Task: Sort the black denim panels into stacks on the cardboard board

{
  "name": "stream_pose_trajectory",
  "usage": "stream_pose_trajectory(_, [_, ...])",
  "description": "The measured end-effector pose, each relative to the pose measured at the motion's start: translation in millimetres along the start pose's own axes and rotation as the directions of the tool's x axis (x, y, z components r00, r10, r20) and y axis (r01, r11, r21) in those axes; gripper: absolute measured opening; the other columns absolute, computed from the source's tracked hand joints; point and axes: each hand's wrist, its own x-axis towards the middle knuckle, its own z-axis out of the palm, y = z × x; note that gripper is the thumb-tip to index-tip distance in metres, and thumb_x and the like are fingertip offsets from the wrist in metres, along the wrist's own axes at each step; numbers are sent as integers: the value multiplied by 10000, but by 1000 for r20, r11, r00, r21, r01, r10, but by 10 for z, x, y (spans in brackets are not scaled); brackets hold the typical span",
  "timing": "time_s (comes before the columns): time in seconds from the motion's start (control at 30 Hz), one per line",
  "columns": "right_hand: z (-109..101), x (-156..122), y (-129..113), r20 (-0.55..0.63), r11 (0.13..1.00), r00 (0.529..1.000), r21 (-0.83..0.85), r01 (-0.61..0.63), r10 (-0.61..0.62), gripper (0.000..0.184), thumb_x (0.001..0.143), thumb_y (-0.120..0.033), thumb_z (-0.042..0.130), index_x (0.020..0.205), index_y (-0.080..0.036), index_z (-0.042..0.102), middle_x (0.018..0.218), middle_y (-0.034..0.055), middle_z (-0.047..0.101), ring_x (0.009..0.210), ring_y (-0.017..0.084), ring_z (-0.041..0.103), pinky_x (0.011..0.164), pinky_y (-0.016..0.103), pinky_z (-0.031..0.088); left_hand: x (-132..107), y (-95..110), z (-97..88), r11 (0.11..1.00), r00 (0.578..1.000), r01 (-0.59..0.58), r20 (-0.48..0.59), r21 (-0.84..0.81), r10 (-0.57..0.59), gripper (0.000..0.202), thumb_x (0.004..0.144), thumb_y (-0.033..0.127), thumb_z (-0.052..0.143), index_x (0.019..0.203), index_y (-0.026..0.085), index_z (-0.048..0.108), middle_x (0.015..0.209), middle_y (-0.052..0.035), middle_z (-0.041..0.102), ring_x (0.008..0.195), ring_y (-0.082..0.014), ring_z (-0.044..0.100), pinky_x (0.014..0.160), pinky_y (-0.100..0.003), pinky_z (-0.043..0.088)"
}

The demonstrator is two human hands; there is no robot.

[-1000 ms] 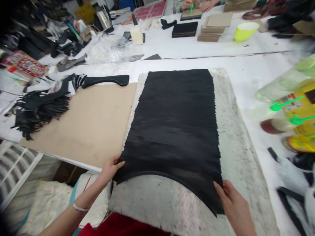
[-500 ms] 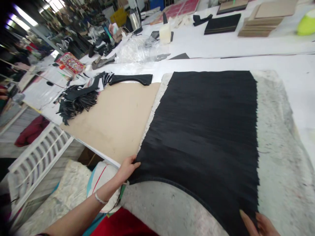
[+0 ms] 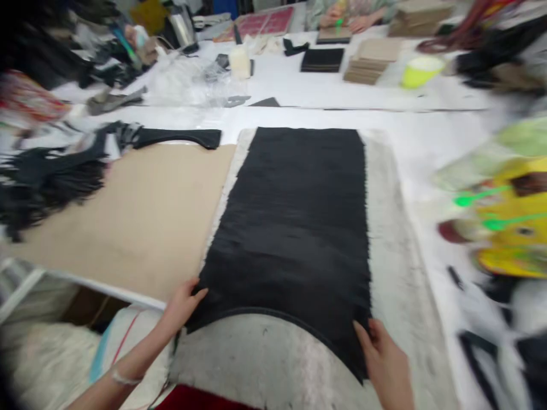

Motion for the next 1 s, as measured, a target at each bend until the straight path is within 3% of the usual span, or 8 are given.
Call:
stream_pose_trajectory(0.1, [-82, -49, -299, -1, 999, 999, 9, 47, -47, 349, 798, -608, 426, 725, -267, 449, 626, 15, 576, 590, 227, 550, 586, 334, 354, 115, -167, 84, 981, 999, -40, 17, 189, 38, 380, 668, 507, 560, 850, 180, 630, 951, -152, 709, 980, -380, 624, 854, -431, 457])
stream_pose_trajectory(0.2, [-100, -32, -308, -54, 999, 997, 9, 51, -51, 283, 852, -528, 406, 751, -264, 426, 667, 11, 577, 600, 208, 541, 595, 323, 340, 254, -303, 171, 937, 996, -64, 73, 342, 41, 565, 716, 587, 448, 992, 119, 607, 1094, -226, 668, 1048, -401, 609, 887, -460, 458])
stream_pose_trajectory(0.3, [-94, -63, -244, -87, 999, 995, 3, 45, -44, 258, 879, -488, 390, 766, -259, 427, 710, 17, 589, 616, 201, 540, 607, 320, 335, 254, -346, 198, 896, 996, -78, 77, 437, 49, 641, 746, 627, 383, 1067, 112, 589, 1161, -229, 646, 1078, -399, 604, 884, -463, 476])
stream_pose_trajectory(0.53, [-59, -57, -179, -115, 998, 992, 4, 59, -58, 242, 870, -447, 423, 730, -250, 420, 643, -15, 542, 591, 182, 520, 588, 309, 322, 265, -399, 234, 902, 1000, -3, 11, 431, -1, 702, 682, 648, 417, 1103, 115, 593, 1176, -184, 656, 1099, -370, 604, 956, -452, 461])
stream_pose_trajectory(0.73, [-52, -34, -167, -87, 999, 996, 37, 31, -27, 269, 867, -486, 413, 733, -253, 419, 654, -14, 535, 610, 190, 517, 605, 316, 318, 309, -402, 229, 932, 998, 25, 39, 362, -42, 749, 654, 621, 452, 1146, 67, 569, 1246, -214, 610, 1163, -353, 568, 1014, -423, 419])
stream_pose_trajectory(0.9, [-53, -2, -171, -75, 1000, 997, 28, 2, 0, 280, 860, -512, 398, 752, -256, 436, 676, -3, 564, 627, 204, 536, 619, 323, 335, 300, -398, 273, 906, 1000, -14, 18, 423, 7, 665, 724, 605, 440, 1137, 103, 581, 1187, -186, 649, 1118, -356, 594, 950, -433, 457])
stream_pose_trajectory(1.0, [-68, -40, -184, -49, 1000, 999, 25, 6, -5, 311, 837, -547, 383, 760, -257, 463, 709, 20, 605, 664, 231, 574, 635, 337, 361, 173, -245, 250, 870, 998, -32, -37, 493, 57, 541, 774, 535, 443, 1088, 123, 600, 1131, -173, 672, 1076, -350, 613, 898, -419, 470])
